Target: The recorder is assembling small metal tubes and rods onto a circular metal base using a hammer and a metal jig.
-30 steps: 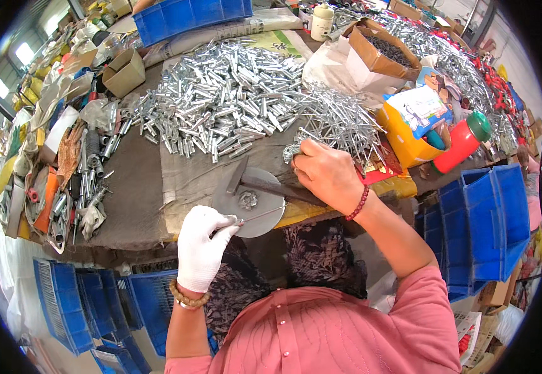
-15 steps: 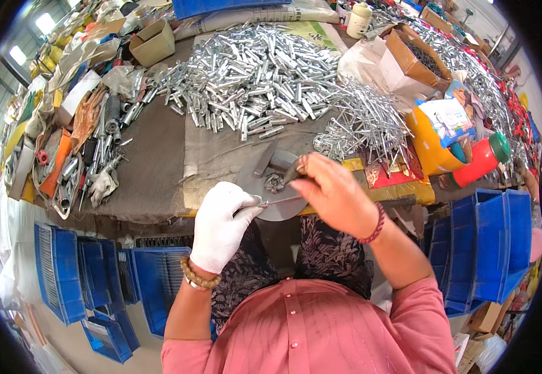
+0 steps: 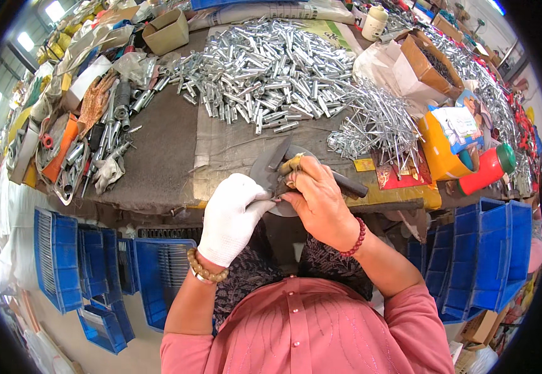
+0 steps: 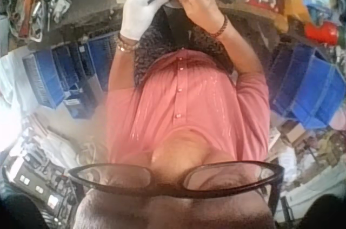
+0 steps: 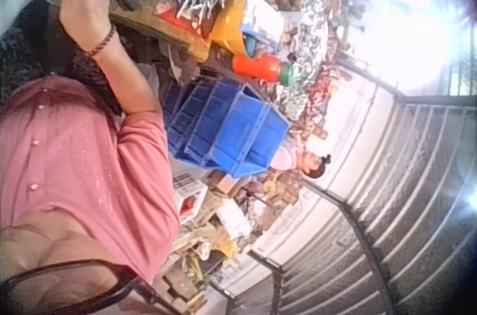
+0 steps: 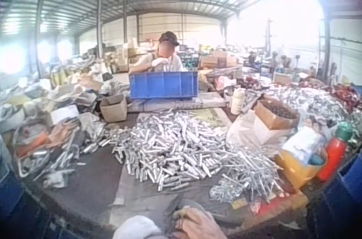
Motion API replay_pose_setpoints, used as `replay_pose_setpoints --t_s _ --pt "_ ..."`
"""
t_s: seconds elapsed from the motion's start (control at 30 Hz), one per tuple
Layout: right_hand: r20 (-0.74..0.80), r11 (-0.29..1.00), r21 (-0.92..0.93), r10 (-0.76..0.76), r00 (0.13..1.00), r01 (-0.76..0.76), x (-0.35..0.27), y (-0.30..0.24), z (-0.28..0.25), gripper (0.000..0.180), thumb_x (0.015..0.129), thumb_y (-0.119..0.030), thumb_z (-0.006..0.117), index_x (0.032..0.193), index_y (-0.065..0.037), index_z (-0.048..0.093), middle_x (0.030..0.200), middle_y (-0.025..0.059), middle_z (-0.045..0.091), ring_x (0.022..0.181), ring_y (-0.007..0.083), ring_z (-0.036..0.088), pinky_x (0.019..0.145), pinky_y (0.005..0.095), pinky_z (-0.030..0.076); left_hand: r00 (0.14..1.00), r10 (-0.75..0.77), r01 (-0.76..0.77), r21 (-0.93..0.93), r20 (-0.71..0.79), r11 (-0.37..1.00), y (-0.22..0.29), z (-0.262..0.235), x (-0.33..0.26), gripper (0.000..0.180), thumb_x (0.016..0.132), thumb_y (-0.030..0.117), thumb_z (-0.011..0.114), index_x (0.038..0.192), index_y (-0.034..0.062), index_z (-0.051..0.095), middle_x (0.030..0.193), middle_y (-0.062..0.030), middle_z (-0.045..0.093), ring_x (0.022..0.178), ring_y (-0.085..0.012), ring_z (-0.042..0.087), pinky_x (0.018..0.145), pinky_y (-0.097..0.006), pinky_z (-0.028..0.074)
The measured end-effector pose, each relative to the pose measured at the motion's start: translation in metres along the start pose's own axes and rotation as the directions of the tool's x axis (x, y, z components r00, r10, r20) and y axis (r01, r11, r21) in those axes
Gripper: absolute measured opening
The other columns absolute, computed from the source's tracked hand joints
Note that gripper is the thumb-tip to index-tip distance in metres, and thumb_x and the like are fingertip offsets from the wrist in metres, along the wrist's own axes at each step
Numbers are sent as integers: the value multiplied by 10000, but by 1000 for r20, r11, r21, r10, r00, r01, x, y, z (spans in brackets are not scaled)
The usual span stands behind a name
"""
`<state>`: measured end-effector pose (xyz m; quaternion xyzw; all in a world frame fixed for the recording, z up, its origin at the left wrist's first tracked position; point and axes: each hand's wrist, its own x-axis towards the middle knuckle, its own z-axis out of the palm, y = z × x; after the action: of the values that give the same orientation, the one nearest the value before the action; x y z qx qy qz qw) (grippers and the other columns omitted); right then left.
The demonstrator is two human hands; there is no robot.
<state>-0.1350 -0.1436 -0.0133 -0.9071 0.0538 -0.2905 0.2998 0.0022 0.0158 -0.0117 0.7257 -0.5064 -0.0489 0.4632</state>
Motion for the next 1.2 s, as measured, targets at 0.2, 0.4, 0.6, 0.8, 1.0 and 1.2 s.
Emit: replay_pose_setpoints --t_s 0.2,0.4,0.6,0.8,1.0,1.2 --pt "88 999 -32 -20 996 23 4 -5 -8 211 869 -43 744 1044 9 638 1154 174 568 1082 395 569 964 475 442 1000 11 -11 9 7 1000 0 -1 1 136 783 33 828 852 20 711 845 -99 635 838 -300 630 770 -391 494" --pt "128 993 -105 -43 991 56 9 -9 -12 171 879 -47 717 1019 7 635 1126 162 565 1074 366 578 971 463 445 1000 18 -19 20 23 1000 1 -3 1 117 792 37 810 857 22 714 848 -102 634 847 -299 628 774 -387 492" --pt "180 978 -163 -99 979 129 16 -11 -13 180 876 -50 693 1040 7 647 1124 143 566 1080 330 589 982 446 447 999 27 -28 37 32 999 2 -3 0 105 798 35 797 851 21 707 846 -104 630 852 -301 625 780 -385 492" --pt "199 941 -269 -156 968 207 17 -13 -13 159 883 -65 672 1030 -7 688 1127 127 594 1083 313 613 968 432 477 999 10 -10 9 36 1000 4 -4 2 112 793 25 804 855 20 711 858 -103 636 844 -299 626 774 -382 496" --pt "49 937 -333 -94 994 104 13 -3 -42 149 859 -98 735 1005 -67 729 1113 91 639 1075 309 642 959 439 505 999 -1 1 4 48 1000 0 -4 1 130 799 29 827 897 15 741 891 -101 656 856 -278 647 775 -362 506" --pt "77 915 -404 42 996 -7 2 20 -55 219 857 -75 728 1075 -49 731 1095 120 632 964 345 680 845 459 550 995 -69 71 -30 68 997 4 -6 3 139 810 21 840 916 5 752 897 -90 661 858 -242 654 768 -338 509"
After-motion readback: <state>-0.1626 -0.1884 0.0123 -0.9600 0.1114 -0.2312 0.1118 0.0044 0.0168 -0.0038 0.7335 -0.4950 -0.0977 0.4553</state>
